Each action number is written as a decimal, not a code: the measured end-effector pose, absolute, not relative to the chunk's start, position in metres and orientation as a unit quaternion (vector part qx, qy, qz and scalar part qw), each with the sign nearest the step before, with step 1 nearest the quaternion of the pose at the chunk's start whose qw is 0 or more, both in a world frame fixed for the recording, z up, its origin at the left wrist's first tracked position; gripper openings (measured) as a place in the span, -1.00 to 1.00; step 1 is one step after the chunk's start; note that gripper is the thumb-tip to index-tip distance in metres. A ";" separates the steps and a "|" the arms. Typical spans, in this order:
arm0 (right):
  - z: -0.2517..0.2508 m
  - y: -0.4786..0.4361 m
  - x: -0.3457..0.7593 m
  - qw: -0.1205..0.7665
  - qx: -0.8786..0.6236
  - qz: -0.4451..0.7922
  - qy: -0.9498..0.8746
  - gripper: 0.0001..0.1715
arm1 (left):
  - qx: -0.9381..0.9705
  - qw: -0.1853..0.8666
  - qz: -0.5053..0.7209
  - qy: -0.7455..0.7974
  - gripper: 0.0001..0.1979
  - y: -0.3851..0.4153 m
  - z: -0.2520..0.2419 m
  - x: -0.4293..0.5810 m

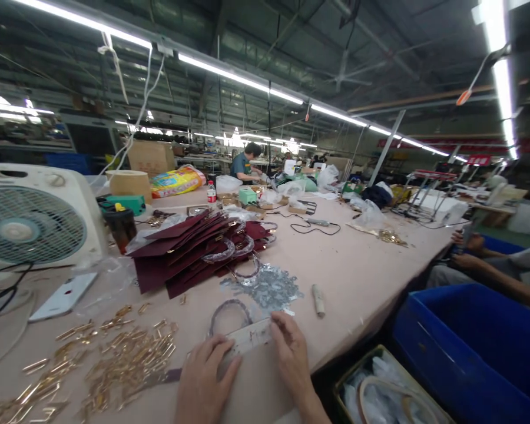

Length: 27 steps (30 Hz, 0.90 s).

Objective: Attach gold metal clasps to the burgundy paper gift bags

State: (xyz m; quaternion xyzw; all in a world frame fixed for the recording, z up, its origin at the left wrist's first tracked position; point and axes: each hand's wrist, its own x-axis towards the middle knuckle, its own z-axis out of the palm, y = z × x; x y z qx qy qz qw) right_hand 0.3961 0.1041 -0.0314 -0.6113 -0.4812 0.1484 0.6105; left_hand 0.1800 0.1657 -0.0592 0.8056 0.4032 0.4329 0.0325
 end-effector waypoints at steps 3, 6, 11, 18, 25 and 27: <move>-0.036 0.119 0.435 0.637 -0.652 0.092 -0.400 -0.56 | 0.805 0.038 0.426 0.411 -0.73 0.162 -0.057 0.180; -0.042 0.138 0.467 0.608 -0.673 0.067 -0.416 -0.52 | 0.802 0.042 0.422 0.419 -0.74 0.159 -0.055 0.180; -0.048 0.173 0.484 0.557 -0.669 0.059 -0.489 -0.54 | 0.803 0.037 0.421 0.421 -0.73 0.158 -0.053 0.180; -0.045 0.201 0.479 0.482 -0.676 0.033 -0.556 -0.70 | 0.804 0.032 0.419 0.421 -0.75 0.155 -0.047 0.181; -0.049 0.204 0.480 0.433 -0.706 0.018 -0.561 -0.79 | 0.802 0.076 0.401 0.435 -0.77 0.150 -0.042 0.182; -0.051 0.204 0.481 0.427 -0.711 0.022 -0.559 -0.78 | 0.803 0.094 0.386 0.444 -0.75 0.146 -0.037 0.182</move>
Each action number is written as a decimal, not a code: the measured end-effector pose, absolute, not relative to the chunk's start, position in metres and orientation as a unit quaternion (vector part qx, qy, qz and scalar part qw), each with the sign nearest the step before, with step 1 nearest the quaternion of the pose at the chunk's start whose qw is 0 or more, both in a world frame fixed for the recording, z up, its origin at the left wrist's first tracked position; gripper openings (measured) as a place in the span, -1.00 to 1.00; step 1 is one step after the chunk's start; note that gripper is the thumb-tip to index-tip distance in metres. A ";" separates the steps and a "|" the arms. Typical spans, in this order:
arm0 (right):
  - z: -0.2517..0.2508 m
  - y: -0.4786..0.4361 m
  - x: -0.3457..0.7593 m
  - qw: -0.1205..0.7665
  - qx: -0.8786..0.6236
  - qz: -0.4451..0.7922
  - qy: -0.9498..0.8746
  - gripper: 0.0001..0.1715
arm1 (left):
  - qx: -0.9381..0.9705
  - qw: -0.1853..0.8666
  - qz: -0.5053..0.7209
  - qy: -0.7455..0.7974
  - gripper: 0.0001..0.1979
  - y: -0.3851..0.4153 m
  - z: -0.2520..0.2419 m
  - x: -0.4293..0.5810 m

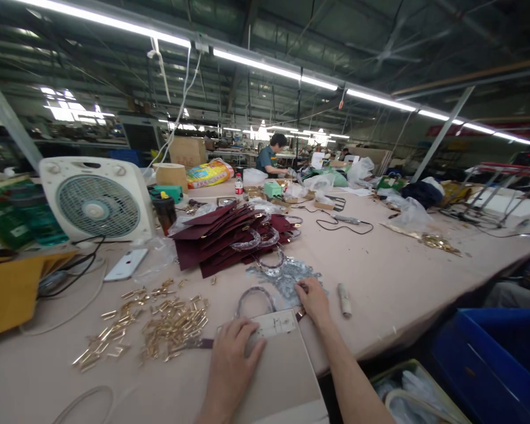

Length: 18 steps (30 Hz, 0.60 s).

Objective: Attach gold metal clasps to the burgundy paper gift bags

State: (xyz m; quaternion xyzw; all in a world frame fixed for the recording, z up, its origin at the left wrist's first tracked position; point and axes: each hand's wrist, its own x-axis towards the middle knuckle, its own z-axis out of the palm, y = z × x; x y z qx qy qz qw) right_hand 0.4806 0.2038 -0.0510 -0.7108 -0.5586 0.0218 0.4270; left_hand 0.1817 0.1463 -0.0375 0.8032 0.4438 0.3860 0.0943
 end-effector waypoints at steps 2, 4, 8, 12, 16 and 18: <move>-0.053 0.204 0.481 0.423 -0.714 0.027 -0.557 -0.75 | 0.803 0.108 0.375 0.450 -0.74 0.142 -0.033 0.182; -0.056 0.205 0.482 0.420 -0.717 0.032 -0.556 -0.72 | 0.802 0.116 0.369 0.455 -0.73 0.139 -0.029 0.182; -0.060 0.208 0.484 0.411 -0.720 0.042 -0.557 -0.73 | 0.801 0.122 0.363 0.460 -0.71 0.137 -0.025 0.183; -0.061 0.209 0.485 0.412 -0.726 0.042 -0.550 -0.71 | 0.803 0.121 0.367 0.454 -0.72 0.138 -0.025 0.182; -0.059 0.209 0.484 0.423 -0.723 0.045 -0.544 -0.73 | 0.801 0.115 0.378 0.450 -0.71 0.139 -0.027 0.182; -0.058 0.208 0.483 0.436 -0.720 0.049 -0.538 -0.74 | 0.801 0.110 0.382 0.448 -0.71 0.139 -0.027 0.182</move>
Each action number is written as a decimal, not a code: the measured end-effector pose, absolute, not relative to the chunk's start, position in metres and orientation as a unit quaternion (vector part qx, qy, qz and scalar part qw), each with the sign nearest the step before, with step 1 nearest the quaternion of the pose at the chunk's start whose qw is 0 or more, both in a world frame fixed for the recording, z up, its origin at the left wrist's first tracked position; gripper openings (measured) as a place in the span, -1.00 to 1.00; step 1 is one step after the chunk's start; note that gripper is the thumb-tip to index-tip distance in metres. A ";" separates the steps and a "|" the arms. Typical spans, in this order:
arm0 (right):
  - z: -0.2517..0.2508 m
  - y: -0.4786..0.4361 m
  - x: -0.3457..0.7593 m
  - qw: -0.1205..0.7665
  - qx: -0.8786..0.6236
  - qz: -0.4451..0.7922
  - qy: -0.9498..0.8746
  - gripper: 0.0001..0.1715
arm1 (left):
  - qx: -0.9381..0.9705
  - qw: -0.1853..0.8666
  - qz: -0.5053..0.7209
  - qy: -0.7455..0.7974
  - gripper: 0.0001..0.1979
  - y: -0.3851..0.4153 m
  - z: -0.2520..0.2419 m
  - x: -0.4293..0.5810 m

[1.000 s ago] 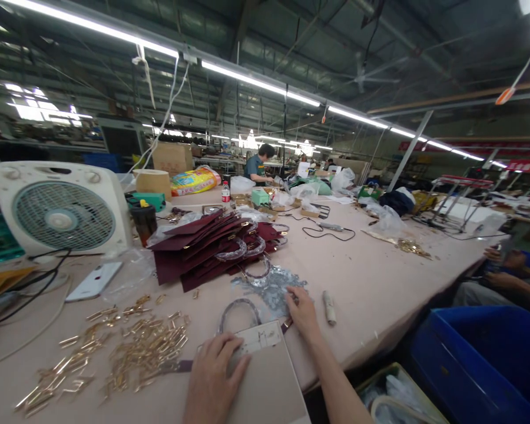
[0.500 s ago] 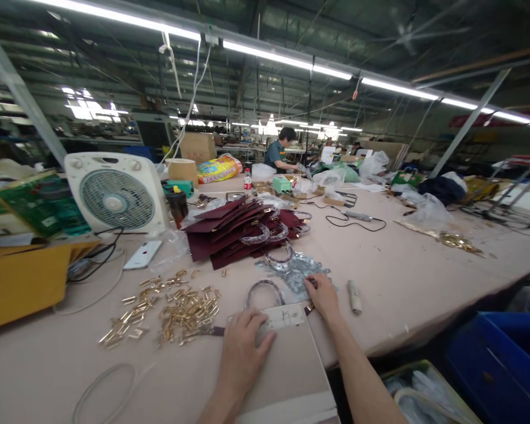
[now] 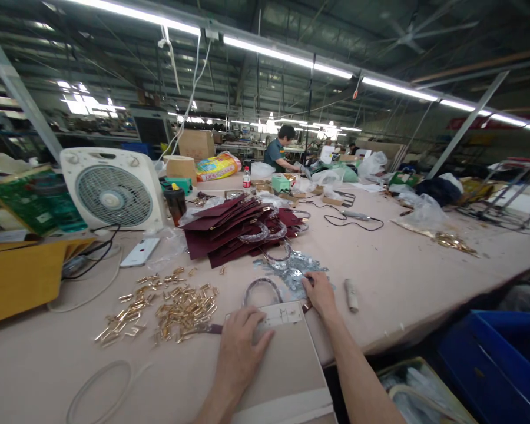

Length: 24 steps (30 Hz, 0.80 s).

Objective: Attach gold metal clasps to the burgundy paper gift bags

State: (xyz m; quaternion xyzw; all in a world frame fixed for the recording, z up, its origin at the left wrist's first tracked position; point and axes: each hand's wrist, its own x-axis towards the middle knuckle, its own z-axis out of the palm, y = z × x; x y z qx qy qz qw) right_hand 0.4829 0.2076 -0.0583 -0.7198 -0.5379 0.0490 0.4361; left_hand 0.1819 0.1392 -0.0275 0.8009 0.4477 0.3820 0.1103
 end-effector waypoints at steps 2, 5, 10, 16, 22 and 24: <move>-0.057 0.206 0.481 0.455 -0.715 0.053 -0.528 -0.74 | 0.800 0.108 0.382 0.449 -0.71 0.140 -0.028 0.182; -0.055 0.204 0.480 0.495 -0.699 0.064 -0.511 -0.75 | 0.799 0.106 0.381 0.452 -0.71 0.140 -0.027 0.182; -0.047 0.195 0.477 0.584 -0.655 0.100 -0.469 -0.58 | 0.796 0.106 0.382 0.457 -0.65 0.139 -0.025 0.182; -0.034 0.157 0.441 0.636 -0.594 0.173 -0.462 -0.55 | 0.792 0.110 0.380 0.466 -0.60 0.138 -0.025 0.182; 0.003 0.124 0.380 0.492 -0.516 0.296 -0.635 -0.79 | 0.793 0.116 0.382 0.460 -0.60 0.139 -0.027 0.183; 0.009 0.124 0.368 0.458 -0.500 0.296 -0.672 -0.86 | 0.793 0.115 0.383 0.460 -0.63 0.140 -0.027 0.183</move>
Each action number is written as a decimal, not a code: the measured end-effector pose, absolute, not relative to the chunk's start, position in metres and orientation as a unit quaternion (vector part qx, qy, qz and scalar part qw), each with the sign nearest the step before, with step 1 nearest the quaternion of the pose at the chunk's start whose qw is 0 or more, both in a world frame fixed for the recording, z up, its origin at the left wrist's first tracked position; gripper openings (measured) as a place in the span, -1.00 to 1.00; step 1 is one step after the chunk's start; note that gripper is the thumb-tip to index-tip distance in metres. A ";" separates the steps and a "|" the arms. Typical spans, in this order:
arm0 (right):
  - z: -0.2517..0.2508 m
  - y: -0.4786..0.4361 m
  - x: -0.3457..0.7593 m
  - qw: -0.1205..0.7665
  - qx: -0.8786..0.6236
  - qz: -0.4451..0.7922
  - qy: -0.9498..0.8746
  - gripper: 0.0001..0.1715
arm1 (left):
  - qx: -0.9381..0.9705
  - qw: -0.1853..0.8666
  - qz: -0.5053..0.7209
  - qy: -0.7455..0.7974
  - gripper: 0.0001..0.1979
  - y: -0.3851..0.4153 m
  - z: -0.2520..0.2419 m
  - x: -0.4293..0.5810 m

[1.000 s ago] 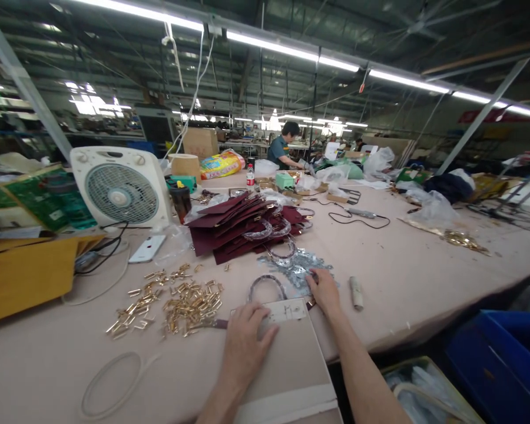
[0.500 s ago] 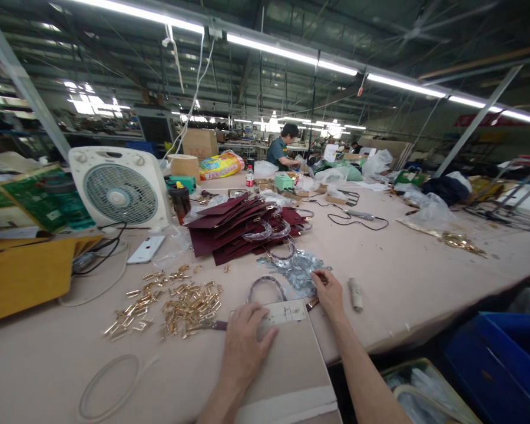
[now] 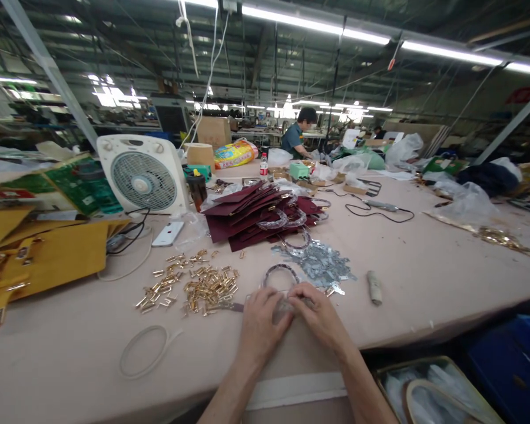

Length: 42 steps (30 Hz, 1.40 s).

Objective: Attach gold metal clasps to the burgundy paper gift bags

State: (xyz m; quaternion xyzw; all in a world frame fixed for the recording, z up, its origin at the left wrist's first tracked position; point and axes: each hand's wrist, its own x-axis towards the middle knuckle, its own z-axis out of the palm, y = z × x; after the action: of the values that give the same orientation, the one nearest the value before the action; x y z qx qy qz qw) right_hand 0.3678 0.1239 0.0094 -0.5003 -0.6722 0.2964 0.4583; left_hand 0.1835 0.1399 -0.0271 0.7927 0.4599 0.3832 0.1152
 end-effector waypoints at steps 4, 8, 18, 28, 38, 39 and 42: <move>0.001 0.129 0.363 0.440 -0.517 0.294 -0.673 -0.89 | 0.792 0.113 0.384 0.461 -0.67 0.140 -0.030 0.184; -0.008 0.133 0.366 0.425 -0.531 0.307 -0.666 -0.87 | 0.791 0.117 0.382 0.463 -0.66 0.140 -0.031 0.184; -0.010 0.139 0.367 0.397 -0.539 0.289 -0.685 -0.88 | 0.789 0.101 0.382 0.471 -0.63 0.140 -0.030 0.184; -0.009 0.125 0.377 0.415 -0.470 0.275 -0.729 -0.78 | 0.798 0.088 0.370 0.468 -0.57 0.141 -0.035 0.186; -0.019 0.121 0.380 0.409 -0.459 0.228 -0.755 -0.70 | 0.799 0.083 0.361 0.473 -0.57 0.139 -0.035 0.186; -0.019 0.121 0.379 0.407 -0.464 0.217 -0.756 -0.70 | 0.799 0.081 0.364 0.472 -0.58 0.139 -0.035 0.186; -0.019 0.122 0.376 0.404 -0.473 0.198 -0.758 -0.69 | 0.799 0.079 0.373 0.465 -0.59 0.139 -0.035 0.185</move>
State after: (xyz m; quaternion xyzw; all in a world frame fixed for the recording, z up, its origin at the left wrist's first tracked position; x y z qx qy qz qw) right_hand 0.3765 0.1220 -0.0186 -0.4728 -0.7577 0.1980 0.4039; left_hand 0.1851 0.1391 -0.0349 0.7989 0.4650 0.3734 0.0788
